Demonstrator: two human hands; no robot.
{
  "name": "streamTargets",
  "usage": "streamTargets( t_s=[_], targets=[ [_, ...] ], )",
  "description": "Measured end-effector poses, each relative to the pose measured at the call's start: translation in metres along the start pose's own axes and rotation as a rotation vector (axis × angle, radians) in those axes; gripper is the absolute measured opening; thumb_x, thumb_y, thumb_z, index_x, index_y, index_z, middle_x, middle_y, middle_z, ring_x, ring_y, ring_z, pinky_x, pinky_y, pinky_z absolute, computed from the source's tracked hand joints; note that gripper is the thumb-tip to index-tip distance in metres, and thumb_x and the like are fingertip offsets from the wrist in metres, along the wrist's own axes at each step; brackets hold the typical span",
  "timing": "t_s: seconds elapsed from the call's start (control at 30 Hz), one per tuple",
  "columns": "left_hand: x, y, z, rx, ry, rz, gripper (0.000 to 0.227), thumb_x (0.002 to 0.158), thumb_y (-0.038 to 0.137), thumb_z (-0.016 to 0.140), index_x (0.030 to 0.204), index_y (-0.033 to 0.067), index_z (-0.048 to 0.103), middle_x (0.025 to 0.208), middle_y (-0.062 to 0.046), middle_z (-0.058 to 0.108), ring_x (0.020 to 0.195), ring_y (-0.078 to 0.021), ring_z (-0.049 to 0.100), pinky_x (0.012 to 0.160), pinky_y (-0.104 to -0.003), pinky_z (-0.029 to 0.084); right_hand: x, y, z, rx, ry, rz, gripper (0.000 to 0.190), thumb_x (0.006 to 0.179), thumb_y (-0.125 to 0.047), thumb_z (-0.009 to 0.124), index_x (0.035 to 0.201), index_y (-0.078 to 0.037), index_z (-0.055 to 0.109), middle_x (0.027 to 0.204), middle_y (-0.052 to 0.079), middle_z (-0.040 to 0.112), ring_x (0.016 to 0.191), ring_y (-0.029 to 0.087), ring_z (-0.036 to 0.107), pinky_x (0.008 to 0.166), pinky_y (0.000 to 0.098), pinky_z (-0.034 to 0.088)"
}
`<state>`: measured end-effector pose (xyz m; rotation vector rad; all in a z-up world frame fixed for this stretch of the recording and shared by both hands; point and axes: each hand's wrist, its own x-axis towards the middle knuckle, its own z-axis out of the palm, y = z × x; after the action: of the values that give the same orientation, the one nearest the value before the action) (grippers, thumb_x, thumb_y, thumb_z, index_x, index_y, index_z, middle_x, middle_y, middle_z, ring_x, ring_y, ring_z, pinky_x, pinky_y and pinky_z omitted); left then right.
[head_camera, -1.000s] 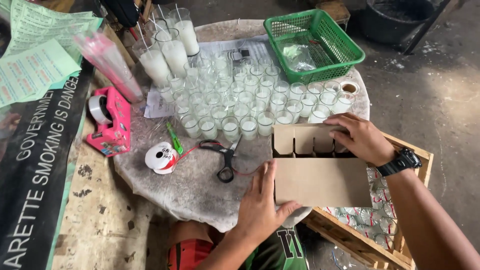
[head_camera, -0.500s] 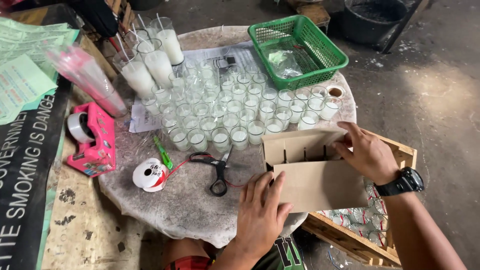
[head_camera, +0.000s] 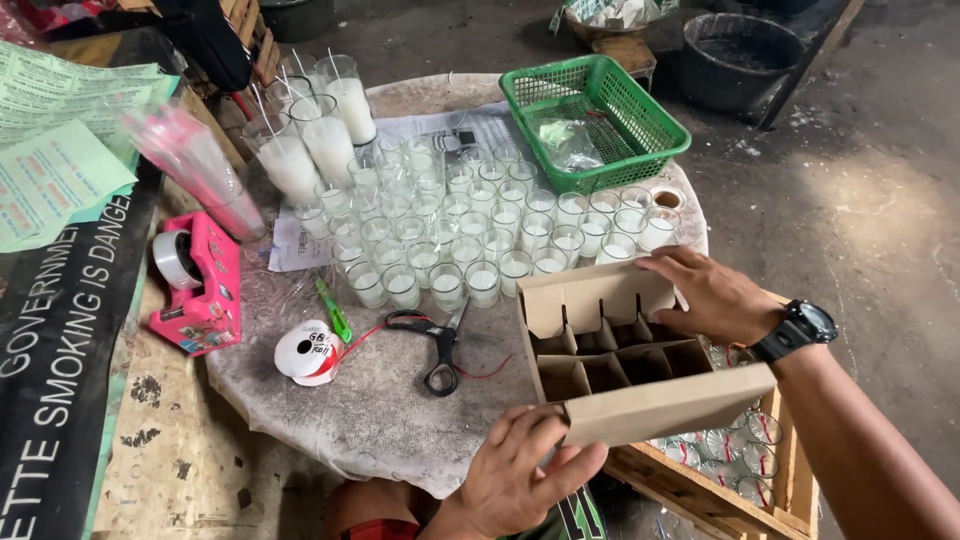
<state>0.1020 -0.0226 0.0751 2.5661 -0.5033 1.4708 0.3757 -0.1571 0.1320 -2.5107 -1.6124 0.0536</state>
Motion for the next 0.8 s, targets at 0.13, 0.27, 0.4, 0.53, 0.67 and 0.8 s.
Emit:
streamTargets(
  t_s=[0.13, 0.27, 0.4, 0.53, 0.67, 0.8],
  targets=[
    [-0.018, 0.001, -0.005, 0.027, 0.046, 0.091, 0.04, 0.09, 0.007, 0.053, 0.123, 0.0177, 0.035, 0.089, -0.004, 0.051, 0.086, -0.0201, 0.06, 0.079, -0.036, 0.047, -0.004, 0.002, 0.01, 0.029, 0.088, -0.004, 0.063, 0.07, -0.026, 0.063, 0.126, -0.017, 0.036, 0.116, 0.011, 0.044, 0.089, 0.027, 0.057, 0.075, 0.0397, 0.048],
    [-0.027, 0.003, -0.008, 0.023, 0.031, 0.099, 0.047, 0.085, 0.006, 0.061, 0.123, 0.0173, 0.036, 0.083, -0.001, 0.053, 0.083, -0.0171, 0.06, 0.074, -0.033, 0.046, -0.01, -0.002, 0.016, 0.053, 0.275, -0.121, 0.056, 0.074, -0.028, 0.059, 0.122, -0.008, 0.039, 0.115, 0.015, 0.042, 0.086, 0.027, 0.056, 0.073, 0.0397, 0.05],
    [-0.025, 0.008, -0.015, 0.014, -0.052, 0.009, 0.021, 0.09, 0.009, 0.044, 0.107, 0.0119, 0.056, 0.086, -0.006, 0.051, 0.083, -0.0214, 0.056, 0.073, -0.036, 0.045, -0.015, -0.01, 0.023, 0.034, 0.28, -0.039, 0.055, 0.074, -0.026, 0.059, 0.123, -0.012, 0.039, 0.118, 0.012, 0.042, 0.067, 0.022, 0.06, 0.06, 0.0386, 0.053],
    [-0.039, 0.008, -0.014, 0.028, -0.188, -0.046, 0.032, 0.09, 0.013, 0.033, 0.113, 0.0105, 0.055, 0.1, -0.009, 0.051, 0.089, -0.0247, 0.05, 0.079, -0.039, 0.041, -0.016, -0.008, 0.028, -0.027, 0.254, -0.041, 0.054, 0.075, -0.029, 0.057, 0.122, -0.011, 0.039, 0.115, 0.013, 0.044, 0.075, 0.025, 0.06, 0.058, 0.0375, 0.054],
    [-0.035, 0.01, -0.018, 0.002, -0.186, -0.095, 0.03, 0.086, 0.009, 0.043, 0.114, 0.0111, 0.054, 0.101, -0.012, 0.048, 0.091, -0.0292, 0.051, 0.079, -0.043, 0.042, -0.014, -0.015, 0.011, 0.04, 0.271, -0.064, 0.053, 0.075, -0.029, 0.057, 0.122, -0.01, 0.041, 0.115, 0.014, 0.043, 0.069, 0.022, 0.059, 0.067, 0.0386, 0.052],
    [-0.037, 0.013, -0.021, -0.005, -0.124, -0.147, 0.03, 0.081, 0.017, 0.062, 0.109, 0.011, 0.053, 0.103, -0.011, 0.05, 0.088, -0.0265, 0.055, 0.074, -0.039, 0.044, -0.002, -0.031, -0.011, 0.089, 0.265, 0.031, 0.047, 0.076, -0.027, 0.056, 0.119, -0.011, 0.044, 0.113, 0.012, 0.047, 0.089, 0.027, 0.057, 0.069, 0.0408, 0.051]
  ],
)
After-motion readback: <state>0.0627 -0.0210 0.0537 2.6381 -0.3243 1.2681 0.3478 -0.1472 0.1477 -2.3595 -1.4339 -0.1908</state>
